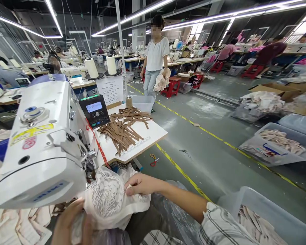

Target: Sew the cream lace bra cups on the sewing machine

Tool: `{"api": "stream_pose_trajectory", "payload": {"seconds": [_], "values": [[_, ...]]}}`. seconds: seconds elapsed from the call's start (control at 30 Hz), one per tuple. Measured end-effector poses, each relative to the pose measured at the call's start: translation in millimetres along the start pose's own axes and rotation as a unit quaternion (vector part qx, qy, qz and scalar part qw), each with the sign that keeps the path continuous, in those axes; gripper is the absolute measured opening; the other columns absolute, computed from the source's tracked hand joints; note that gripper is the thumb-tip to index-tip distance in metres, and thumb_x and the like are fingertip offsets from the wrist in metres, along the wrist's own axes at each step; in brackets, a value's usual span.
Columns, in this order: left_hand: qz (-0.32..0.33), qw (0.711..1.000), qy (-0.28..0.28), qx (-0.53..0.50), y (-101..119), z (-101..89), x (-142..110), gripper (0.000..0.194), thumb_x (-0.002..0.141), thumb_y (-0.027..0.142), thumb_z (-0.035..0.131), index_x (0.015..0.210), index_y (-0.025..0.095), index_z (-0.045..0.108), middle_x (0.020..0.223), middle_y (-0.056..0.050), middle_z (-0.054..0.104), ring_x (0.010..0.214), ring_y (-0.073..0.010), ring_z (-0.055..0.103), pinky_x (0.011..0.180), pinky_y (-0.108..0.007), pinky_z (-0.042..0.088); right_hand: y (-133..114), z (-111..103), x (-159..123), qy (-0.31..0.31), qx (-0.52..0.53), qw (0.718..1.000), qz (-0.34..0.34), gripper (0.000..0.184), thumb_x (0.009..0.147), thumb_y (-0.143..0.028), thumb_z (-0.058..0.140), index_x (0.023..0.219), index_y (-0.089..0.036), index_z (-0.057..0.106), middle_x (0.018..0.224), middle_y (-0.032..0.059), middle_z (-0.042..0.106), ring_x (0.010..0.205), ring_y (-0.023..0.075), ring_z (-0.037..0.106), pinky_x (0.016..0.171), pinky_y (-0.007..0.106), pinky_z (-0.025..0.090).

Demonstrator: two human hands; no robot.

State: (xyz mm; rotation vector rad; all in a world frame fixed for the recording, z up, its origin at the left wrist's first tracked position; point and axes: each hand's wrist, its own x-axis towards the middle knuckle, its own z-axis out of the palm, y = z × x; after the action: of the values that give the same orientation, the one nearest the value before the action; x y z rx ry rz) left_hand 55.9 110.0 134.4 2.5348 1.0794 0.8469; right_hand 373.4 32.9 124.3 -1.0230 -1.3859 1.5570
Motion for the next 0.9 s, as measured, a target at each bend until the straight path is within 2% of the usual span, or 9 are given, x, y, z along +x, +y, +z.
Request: {"api": "stream_pose_trajectory", "payload": {"seconds": [0.1,0.17,0.27,0.3,0.33,0.43,0.57,0.7,0.9], "values": [[0.169,0.985,0.016,-0.026,68.1,4.0,15.8,0.083,0.076,0.031,0.072,0.150,0.038,0.035,0.138,-0.011,0.063,0.127,-0.0354,0.060,0.100,-0.054,0.054,-28.2,13.6,-0.3,-0.131,-0.148,0.975,-0.105,0.038,0.093,-0.049,0.061,0.096,-0.014,0.074,0.086,0.0025,0.070,0.076,0.0120,0.060,0.073,0.020,0.044],[0.209,0.974,-0.077,-0.040,90.3,7.7,24.8,0.075,0.072,0.034,0.076,0.142,0.030,0.048,0.126,-0.014,0.070,0.113,-0.0343,0.068,0.090,-0.046,0.058,-46.5,25.8,-2.0,-0.197,-0.243,0.939,-0.143,0.031,0.097,-0.042,0.057,0.097,-0.016,0.074,0.096,0.0038,0.073,0.082,0.0125,0.063,0.076,0.018,0.043],[0.087,0.951,-0.288,-0.068,88.2,8.2,28.9,0.023,0.081,0.038,0.067,0.099,0.025,0.065,0.085,-0.004,0.076,0.073,-0.0213,0.072,0.062,-0.028,0.052,-65.5,40.5,-6.6,-0.166,-0.346,0.915,-0.123,0.024,0.100,-0.032,0.053,0.112,-0.021,0.070,0.103,0.0024,0.075,0.080,0.0117,0.065,0.073,0.019,0.042],[0.030,0.941,-0.329,-0.067,82.2,7.2,28.2,0.016,0.088,0.039,0.060,0.087,0.023,0.063,0.074,-0.002,0.073,0.065,-0.0179,0.068,0.057,-0.025,0.047,-68.1,43.3,-7.2,-0.135,-0.359,0.918,-0.105,0.026,0.100,-0.030,0.053,0.122,-0.022,0.065,0.103,0.0025,0.075,0.081,0.0123,0.065,0.072,0.019,0.042],[-0.013,0.936,-0.346,-0.059,75.8,6.1,27.0,0.024,0.093,0.040,0.051,0.079,0.022,0.060,0.068,-0.001,0.069,0.061,-0.0160,0.065,0.054,-0.023,0.042,-68.5,45.0,-6.4,-0.107,-0.361,0.922,-0.085,0.033,0.098,-0.027,0.054,0.130,-0.021,0.058,0.102,0.0029,0.076,0.082,0.0134,0.066,0.072,0.020,0.043],[-0.046,0.951,-0.305,-0.017,61.8,3.5,22.7,0.042,0.099,0.044,0.037,0.067,0.020,0.051,0.058,-0.001,0.060,0.055,-0.0144,0.057,0.053,-0.023,0.032,-59.3,45.2,4.1,-0.057,-0.355,0.932,-0.036,0.035,0.092,-0.027,0.061,0.126,-0.017,0.059,0.095,0.0039,0.076,0.084,0.0169,0.067,0.071,0.023,0.043],[-0.035,0.976,-0.213,0.033,62.2,-2.6,21.8,0.045,0.099,0.043,0.037,0.062,0.019,0.047,0.054,-0.001,0.053,0.051,-0.0137,0.048,0.055,-0.026,0.023,-41.7,46.0,25.7,-0.021,-0.286,0.955,-0.070,0.017,0.091,-0.027,0.064,0.100,-0.017,0.074,0.092,0.0038,0.074,0.083,0.0157,0.065,0.074,0.023,0.042],[-0.049,0.976,-0.212,-0.011,58.1,-17.5,33.6,0.046,0.097,0.044,0.041,0.059,0.018,0.043,0.053,0.002,0.043,0.052,-0.0115,0.039,0.056,-0.026,0.020,-39.8,47.7,45.9,0.013,-0.177,0.982,-0.067,0.019,0.089,-0.031,0.066,0.091,-0.016,0.077,0.080,0.0031,0.070,0.075,0.0150,0.061,0.070,0.024,0.042],[-0.211,0.949,-0.203,-0.114,30.7,-37.0,51.4,0.040,0.088,0.050,0.060,0.065,0.017,0.059,0.057,0.004,0.050,0.054,-0.0094,0.042,0.052,-0.022,0.027,-47.6,37.1,73.9,0.033,-0.227,0.973,-0.024,0.016,0.084,-0.032,0.068,0.082,-0.017,0.074,0.080,0.0021,0.071,0.074,0.0146,0.060,0.069,0.025,0.040]]}}
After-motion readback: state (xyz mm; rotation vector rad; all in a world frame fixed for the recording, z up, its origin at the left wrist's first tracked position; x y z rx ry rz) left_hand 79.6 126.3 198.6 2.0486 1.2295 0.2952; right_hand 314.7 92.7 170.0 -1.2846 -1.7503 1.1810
